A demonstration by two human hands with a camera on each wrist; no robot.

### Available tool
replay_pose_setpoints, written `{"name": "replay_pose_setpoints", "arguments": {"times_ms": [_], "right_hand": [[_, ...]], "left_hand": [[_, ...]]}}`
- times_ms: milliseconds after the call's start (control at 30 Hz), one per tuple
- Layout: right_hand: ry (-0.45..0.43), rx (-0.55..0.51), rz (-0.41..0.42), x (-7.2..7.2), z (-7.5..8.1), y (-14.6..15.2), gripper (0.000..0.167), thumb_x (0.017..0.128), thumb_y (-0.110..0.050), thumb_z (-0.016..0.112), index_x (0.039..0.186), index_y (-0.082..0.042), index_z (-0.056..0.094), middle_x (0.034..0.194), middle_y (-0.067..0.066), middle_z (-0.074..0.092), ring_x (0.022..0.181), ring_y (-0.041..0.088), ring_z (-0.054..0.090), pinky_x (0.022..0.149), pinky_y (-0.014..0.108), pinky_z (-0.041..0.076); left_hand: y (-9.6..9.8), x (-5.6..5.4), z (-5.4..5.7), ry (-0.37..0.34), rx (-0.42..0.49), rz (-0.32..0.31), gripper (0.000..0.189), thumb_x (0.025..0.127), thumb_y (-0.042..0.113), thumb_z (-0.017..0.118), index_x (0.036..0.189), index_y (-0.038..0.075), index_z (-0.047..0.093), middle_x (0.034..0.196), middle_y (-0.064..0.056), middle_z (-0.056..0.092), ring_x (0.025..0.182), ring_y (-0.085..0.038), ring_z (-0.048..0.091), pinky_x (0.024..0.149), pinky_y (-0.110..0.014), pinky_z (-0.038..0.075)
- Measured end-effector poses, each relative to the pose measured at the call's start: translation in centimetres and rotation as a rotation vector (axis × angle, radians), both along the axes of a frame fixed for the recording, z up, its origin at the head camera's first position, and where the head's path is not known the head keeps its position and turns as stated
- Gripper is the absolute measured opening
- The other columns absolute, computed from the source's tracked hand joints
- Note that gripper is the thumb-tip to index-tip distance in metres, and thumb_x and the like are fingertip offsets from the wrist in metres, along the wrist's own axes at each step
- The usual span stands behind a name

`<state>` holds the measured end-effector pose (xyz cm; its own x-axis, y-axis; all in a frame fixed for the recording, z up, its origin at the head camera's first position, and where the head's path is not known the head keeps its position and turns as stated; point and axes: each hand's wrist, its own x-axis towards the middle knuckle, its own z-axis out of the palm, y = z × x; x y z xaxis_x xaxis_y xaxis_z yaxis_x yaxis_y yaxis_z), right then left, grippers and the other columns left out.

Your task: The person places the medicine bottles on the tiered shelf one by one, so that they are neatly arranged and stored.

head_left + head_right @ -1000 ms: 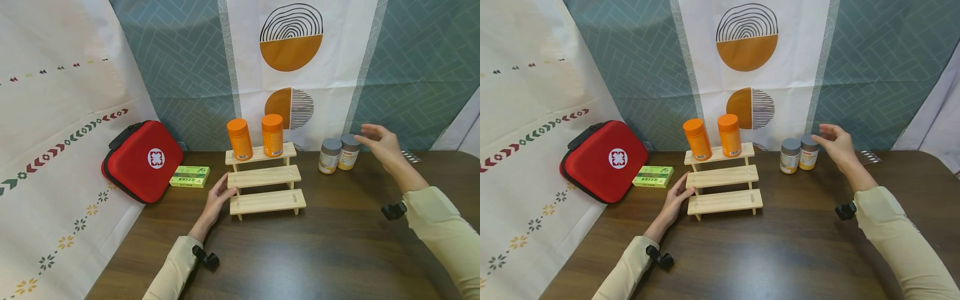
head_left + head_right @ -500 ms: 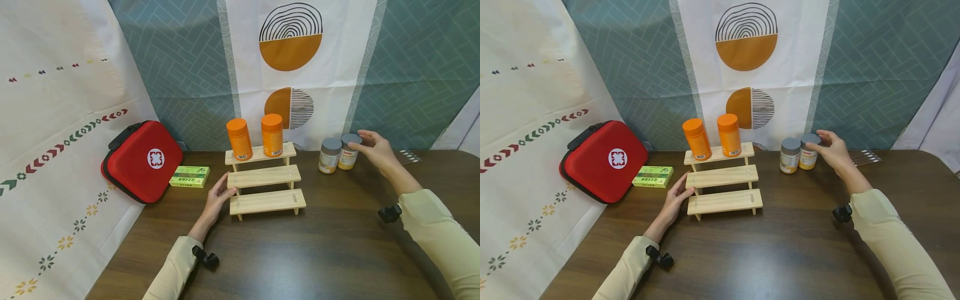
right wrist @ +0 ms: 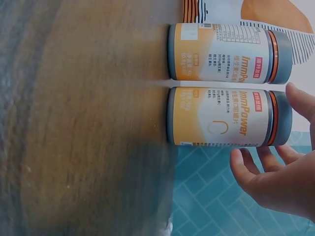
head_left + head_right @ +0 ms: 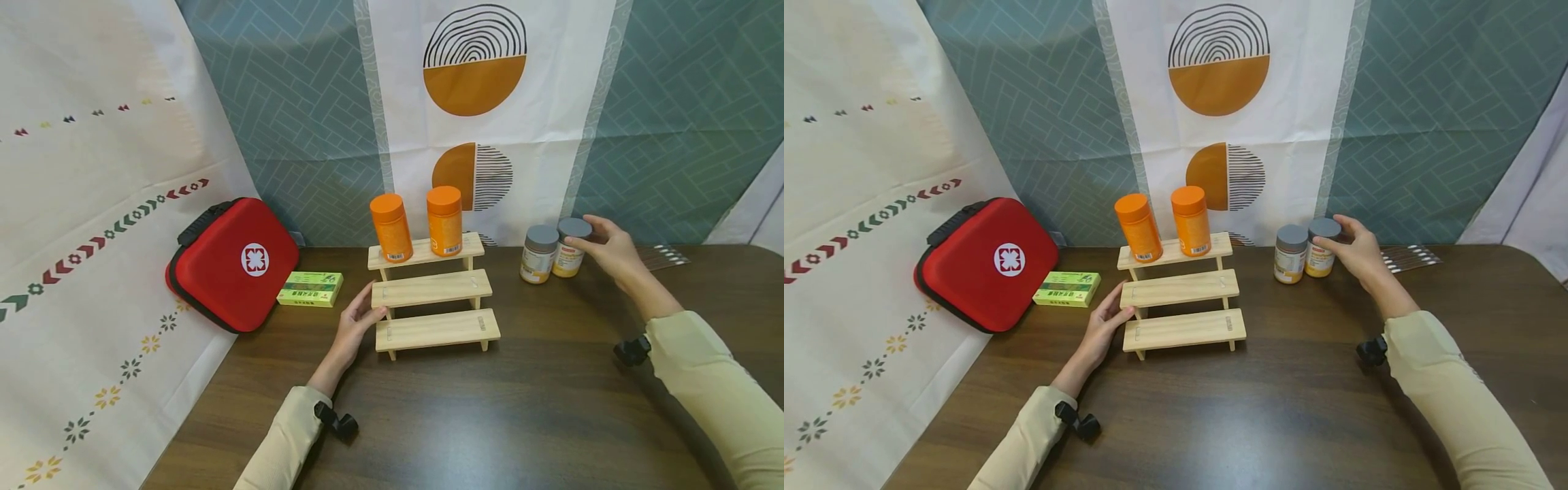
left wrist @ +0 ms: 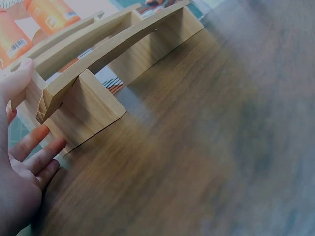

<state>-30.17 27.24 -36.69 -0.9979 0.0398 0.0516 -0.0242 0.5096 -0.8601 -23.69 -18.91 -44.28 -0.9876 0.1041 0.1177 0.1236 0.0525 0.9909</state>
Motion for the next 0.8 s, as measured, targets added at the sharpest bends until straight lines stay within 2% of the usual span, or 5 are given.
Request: {"name": "replay_pose_setpoints", "arguments": {"times_ms": [233,500,800], "right_hand": [[0.012,-0.017,-0.005,0.01,-0.40,0.08,0.084,0.096,-0.042,0.058,0.157,-0.006,0.012,0.160,0.028,0.013,0.140,0.053,0.025,0.109,0.066,0.028],[0.020,-0.024,-0.020,0.04,-0.50,0.02,0.083,0.096,-0.042,0.058,0.156,-0.005,0.016,0.159,0.030,0.018,0.138,0.053,0.028,0.109,0.065,0.029],[0.022,-0.025,-0.041,0.15,-0.41,-0.05,0.083,0.094,-0.045,0.059,0.156,-0.006,0.018,0.159,0.029,0.017,0.139,0.052,0.028,0.109,0.066,0.029]], "left_hand": [[0.07,0.07,-0.06,0.002,-0.007,0.009,0.064,0.094,0.009,0.061,0.153,0.016,0.035,0.148,-0.021,0.047,0.130,-0.034,0.052,0.108,-0.039,0.042],[0.10,0.07,-0.04,0.005,-0.007,0.009,0.064,0.094,0.009,0.061,0.153,0.016,0.035,0.148,-0.021,0.045,0.131,-0.035,0.051,0.110,-0.044,0.040],[0.00,-0.09,-0.08,0.006,-0.001,0.009,0.065,0.095,0.008,0.060,0.153,0.014,0.033,0.147,-0.022,0.047,0.129,-0.035,0.053,0.108,-0.039,0.042]]}}
